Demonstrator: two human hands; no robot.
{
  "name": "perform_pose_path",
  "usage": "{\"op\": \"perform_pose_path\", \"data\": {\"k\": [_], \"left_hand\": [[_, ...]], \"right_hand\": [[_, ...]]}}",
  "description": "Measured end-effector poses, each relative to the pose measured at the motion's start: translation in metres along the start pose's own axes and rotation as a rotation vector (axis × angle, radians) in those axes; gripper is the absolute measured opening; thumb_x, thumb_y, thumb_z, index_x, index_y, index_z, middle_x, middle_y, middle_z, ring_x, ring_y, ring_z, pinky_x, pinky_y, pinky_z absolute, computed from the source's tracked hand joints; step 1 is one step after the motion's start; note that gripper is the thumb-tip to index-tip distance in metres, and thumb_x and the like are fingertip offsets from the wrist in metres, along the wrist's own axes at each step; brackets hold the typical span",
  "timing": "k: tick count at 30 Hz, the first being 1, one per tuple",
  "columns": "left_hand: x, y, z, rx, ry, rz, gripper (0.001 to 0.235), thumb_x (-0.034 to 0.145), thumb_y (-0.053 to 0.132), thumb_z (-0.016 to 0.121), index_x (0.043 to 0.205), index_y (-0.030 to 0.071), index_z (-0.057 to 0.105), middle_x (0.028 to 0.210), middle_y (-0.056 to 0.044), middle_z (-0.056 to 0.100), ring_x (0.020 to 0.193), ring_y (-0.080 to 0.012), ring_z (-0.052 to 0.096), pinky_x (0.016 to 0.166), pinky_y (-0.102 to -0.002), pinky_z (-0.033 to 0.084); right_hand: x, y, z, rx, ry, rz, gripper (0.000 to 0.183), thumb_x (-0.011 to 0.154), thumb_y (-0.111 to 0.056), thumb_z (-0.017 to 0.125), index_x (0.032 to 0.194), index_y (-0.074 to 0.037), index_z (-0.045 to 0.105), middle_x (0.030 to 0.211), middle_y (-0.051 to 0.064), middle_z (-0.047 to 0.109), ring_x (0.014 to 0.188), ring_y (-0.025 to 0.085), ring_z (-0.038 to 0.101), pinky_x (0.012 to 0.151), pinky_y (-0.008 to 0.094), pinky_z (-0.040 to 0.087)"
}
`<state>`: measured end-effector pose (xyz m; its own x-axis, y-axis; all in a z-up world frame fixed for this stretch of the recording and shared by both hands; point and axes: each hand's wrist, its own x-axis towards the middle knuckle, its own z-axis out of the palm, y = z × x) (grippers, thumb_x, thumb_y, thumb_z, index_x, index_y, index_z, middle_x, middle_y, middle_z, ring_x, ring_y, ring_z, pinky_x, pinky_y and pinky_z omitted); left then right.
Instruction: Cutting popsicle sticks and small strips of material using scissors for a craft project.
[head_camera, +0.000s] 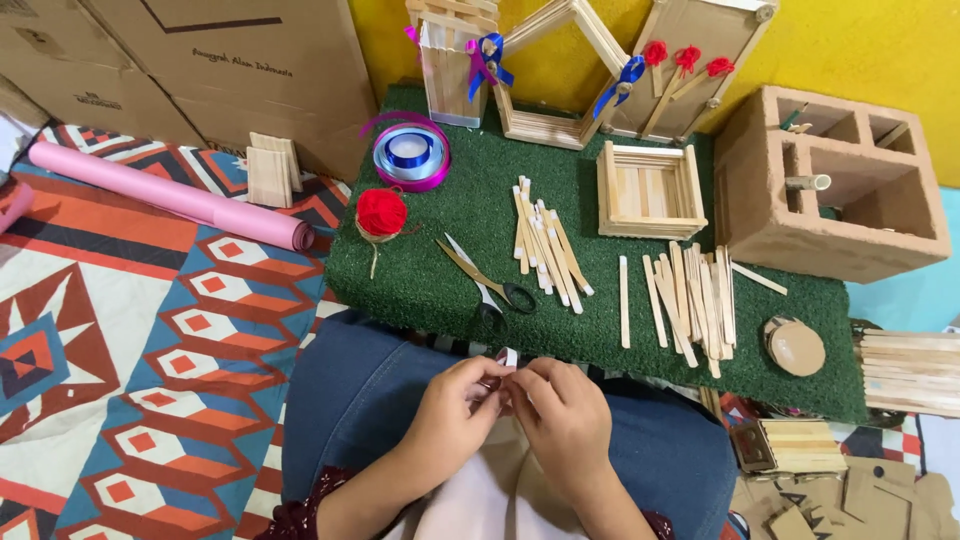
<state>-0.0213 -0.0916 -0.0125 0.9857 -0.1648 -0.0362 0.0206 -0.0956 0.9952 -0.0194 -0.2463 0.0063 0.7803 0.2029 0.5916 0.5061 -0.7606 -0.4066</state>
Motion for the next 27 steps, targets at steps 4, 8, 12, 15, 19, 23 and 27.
{"op": "perform_pose_path", "data": {"k": [4, 8, 12, 15, 19, 23, 27], "left_hand": [[0.004, -0.014, -0.013, -0.119, -0.017, -0.094, 0.023, 0.085, -0.013, 0.062, 0.105, -0.002, 0.067, 0.091, -0.010, 0.078, 0.077, -0.0154, 0.078, 0.070, -0.025, 0.068], [0.008, -0.031, -0.031, -0.237, 0.005, -0.137, 0.014, 0.090, -0.009, 0.063, 0.102, -0.003, 0.066, 0.089, -0.014, 0.074, 0.076, -0.0217, 0.080, 0.068, -0.028, 0.064], [0.007, -0.035, -0.044, -0.267, 0.052, -0.129, 0.016, 0.091, -0.007, 0.064, 0.107, -0.004, 0.068, 0.092, -0.011, 0.073, 0.079, -0.0180, 0.076, 0.072, -0.025, 0.060], [0.008, -0.028, -0.052, -0.275, 0.053, -0.082, 0.019, 0.092, -0.009, 0.064, 0.109, -0.004, 0.069, 0.088, -0.009, 0.070, 0.078, -0.0161, 0.072, 0.072, -0.024, 0.058], [0.009, -0.022, -0.059, -0.316, 0.057, -0.095, 0.021, 0.092, -0.009, 0.062, 0.111, -0.005, 0.067, 0.087, -0.012, 0.070, 0.071, -0.0164, 0.069, 0.065, -0.025, 0.058], [0.009, -0.028, -0.061, -0.256, 0.094, -0.088, 0.027, 0.090, -0.011, 0.063, 0.115, -0.004, 0.069, 0.093, -0.009, 0.070, 0.080, -0.0122, 0.066, 0.070, -0.021, 0.052], [0.010, -0.025, -0.064, -0.260, 0.106, -0.106, 0.029, 0.090, -0.012, 0.062, 0.117, -0.003, 0.069, 0.094, -0.010, 0.069, 0.080, -0.0131, 0.067, 0.071, -0.022, 0.053]], "right_hand": [[0.010, -0.003, 0.002, -0.170, 0.053, -0.097, 0.014, 0.081, -0.015, 0.081, 0.093, -0.010, 0.074, 0.104, 0.005, 0.069, 0.073, 0.017, 0.060, 0.062, 0.031, 0.048], [0.029, 0.011, 0.010, 0.029, -0.031, 0.087, 0.035, 0.083, -0.014, 0.078, 0.114, -0.003, 0.067, 0.109, 0.011, 0.071, 0.088, 0.024, 0.069, 0.074, 0.033, 0.055], [0.040, 0.023, 0.039, 0.056, -0.155, 0.081, 0.026, 0.082, -0.006, 0.073, 0.107, -0.002, 0.068, 0.103, 0.010, 0.068, 0.084, 0.030, 0.067, 0.076, 0.038, 0.054], [0.035, 0.029, 0.063, -0.054, -0.211, 0.039, 0.033, 0.082, -0.014, 0.075, 0.112, -0.004, 0.065, 0.102, 0.012, 0.063, 0.082, 0.032, 0.062, 0.074, 0.042, 0.053], [0.042, 0.026, 0.070, -0.154, -0.277, 0.049, 0.042, 0.078, -0.016, 0.077, 0.116, -0.004, 0.064, 0.102, 0.013, 0.062, 0.081, 0.032, 0.062, 0.069, 0.043, 0.052], [0.045, 0.024, 0.079, -0.311, -0.254, 0.039, 0.039, 0.081, -0.032, 0.077, 0.110, -0.007, 0.069, 0.102, 0.012, 0.057, 0.080, 0.029, 0.058, 0.067, 0.039, 0.050], [0.045, 0.026, 0.082, -0.384, -0.249, 0.036, 0.031, 0.084, -0.025, 0.071, 0.111, -0.010, 0.065, 0.106, 0.011, 0.055, 0.090, 0.029, 0.056, 0.076, 0.039, 0.049]]}}
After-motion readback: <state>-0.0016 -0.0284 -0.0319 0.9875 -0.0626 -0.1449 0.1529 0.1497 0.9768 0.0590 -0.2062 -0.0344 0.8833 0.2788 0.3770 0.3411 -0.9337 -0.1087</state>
